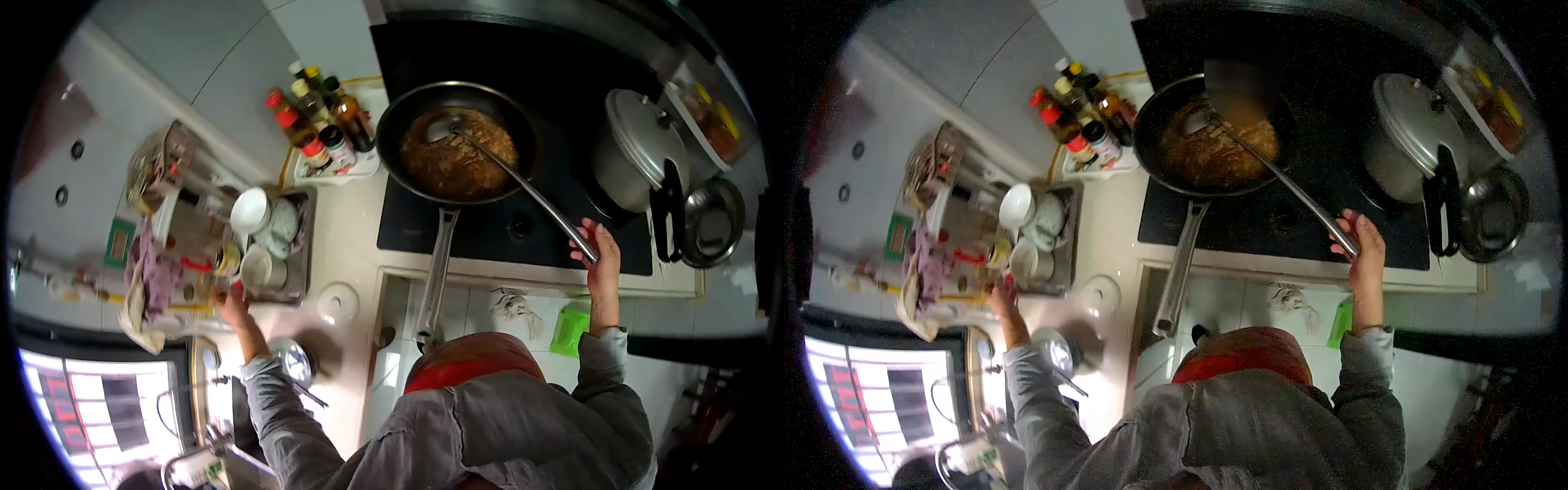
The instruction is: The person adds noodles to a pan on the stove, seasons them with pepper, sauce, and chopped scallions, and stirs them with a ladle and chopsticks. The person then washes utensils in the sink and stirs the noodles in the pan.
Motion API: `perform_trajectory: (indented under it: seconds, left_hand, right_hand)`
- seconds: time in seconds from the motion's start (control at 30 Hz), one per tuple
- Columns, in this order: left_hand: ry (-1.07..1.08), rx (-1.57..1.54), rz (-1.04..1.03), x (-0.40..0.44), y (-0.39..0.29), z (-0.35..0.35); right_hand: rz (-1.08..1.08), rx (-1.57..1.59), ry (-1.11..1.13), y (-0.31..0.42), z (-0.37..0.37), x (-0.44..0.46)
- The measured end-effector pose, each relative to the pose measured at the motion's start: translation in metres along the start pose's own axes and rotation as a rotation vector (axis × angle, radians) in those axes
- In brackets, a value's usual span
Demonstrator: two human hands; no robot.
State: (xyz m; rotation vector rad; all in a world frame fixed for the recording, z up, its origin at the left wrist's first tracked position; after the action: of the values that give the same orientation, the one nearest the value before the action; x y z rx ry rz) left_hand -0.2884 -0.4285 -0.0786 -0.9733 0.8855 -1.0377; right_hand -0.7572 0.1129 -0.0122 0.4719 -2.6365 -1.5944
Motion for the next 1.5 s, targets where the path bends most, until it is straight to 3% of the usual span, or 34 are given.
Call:
perform_trajectory:
  seconds: [0.07, 0.1, 0.2, 0.27, 0.37, 0.43, 0.47, 0.53, 0.67, 0.8, 0.97, 1.07, 1.1, 1.13, 1.17, 1.27, 1.33, 1.4, 1.5]
  left_hand:
    - [0.030, -0.014, -0.365, 0.120, 0.041, 0.001]
    - [-0.089, 0.023, -0.310, 0.124, 0.031, -0.006]
    - [-0.180, 0.067, -0.211, 0.127, -0.001, -0.021]
    - [-0.191, 0.190, -0.253, 0.154, 0.000, -0.022]
    - [-0.202, 0.317, -0.224, 0.143, -0.020, -0.025]
    - [-0.111, 0.230, -0.246, 0.138, -0.030, -0.027]
    - [-0.142, 0.343, -0.333, 0.136, -0.030, -0.025]
    - [-0.211, 0.569, -0.503, 0.132, -0.031, -0.022]
    - [-0.206, 0.707, -0.925, 0.048, -0.065, -0.030]
    - [-0.110, 0.730, -0.931, 0.005, -0.089, -0.021]
    - [-0.272, 0.737, -1.334, -0.040, -0.134, -0.001]
    - [-0.109, 0.534, -1.172, -0.089, -0.177, -0.001]
    - [-0.010, 0.431, -1.140, -0.111, -0.191, -0.003]
    - [0.188, 0.202, -0.970, -0.132, -0.200, -0.009]
    - [0.268, 0.201, -1.002, -0.149, -0.207, -0.015]
    - [0.499, 0.240, -0.963, -0.195, -0.207, -0.035]
    - [0.762, 0.298, -0.750, -0.221, -0.195, -0.053]
    - [1.002, 0.096, -0.761, -0.247, -0.181, -0.074]
    - [1.080, 0.244, -0.818, -0.289, -0.187, -0.081]
  right_hand:
    - [0.027, -0.104, 0.034, 0.012, -0.016, -0.007]
    - [0.041, -0.189, 0.074, 0.016, -0.023, -0.009]
    - [0.075, -0.519, 0.096, 0.016, -0.036, -0.012]
    - [0.148, -0.715, 0.192, 0.013, -0.049, -0.016]
    - [0.263, -1.300, 0.291, 0.019, -0.083, -0.030]
    - [0.170, -1.238, 0.254, 0.016, -0.081, -0.023]
    - [0.125, -1.204, 0.236, 0.014, -0.078, -0.020]
    - [0.162, -1.083, 0.242, 0.013, -0.074, -0.017]
    - [0.290, -0.916, 0.224, 0.000, -0.054, -0.005]
    - [0.353, -1.030, 0.176, 0.004, -0.062, -0.012]
    - [0.499, -1.323, 0.277, 0.003, -0.068, -0.018]
    - [0.448, -1.530, 0.304, 0.015, -0.078, -0.026]
    - [0.587, -1.541, 0.367, 0.024, -0.088, -0.030]
    - [0.731, -1.547, 0.431, 0.034, -0.101, -0.034]
    - [0.875, -1.545, 0.499, 0.043, -0.116, -0.038]
    - [0.975, -1.074, 0.647, 0.060, -0.176, -0.054]
    - [0.939, -0.866, 0.797, 0.061, -0.214, -0.063]
    - [1.008, -0.677, 0.883, 0.062, -0.248, -0.069]
    - [0.974, -0.491, 1.083, 0.054, -0.271, -0.063]
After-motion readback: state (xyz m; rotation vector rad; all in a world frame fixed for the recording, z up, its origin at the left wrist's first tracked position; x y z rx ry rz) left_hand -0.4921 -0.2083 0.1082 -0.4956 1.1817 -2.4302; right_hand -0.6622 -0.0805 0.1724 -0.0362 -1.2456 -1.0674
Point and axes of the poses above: each hand's wrist, its own x-axis towards the middle knuckle, its own z-axis out of the back of the hand, y = z × x, the point moved 3 cm from there along x, towards the middle knuckle, and after that the axes turned 15 degrees about x, right-handed, at the moved point
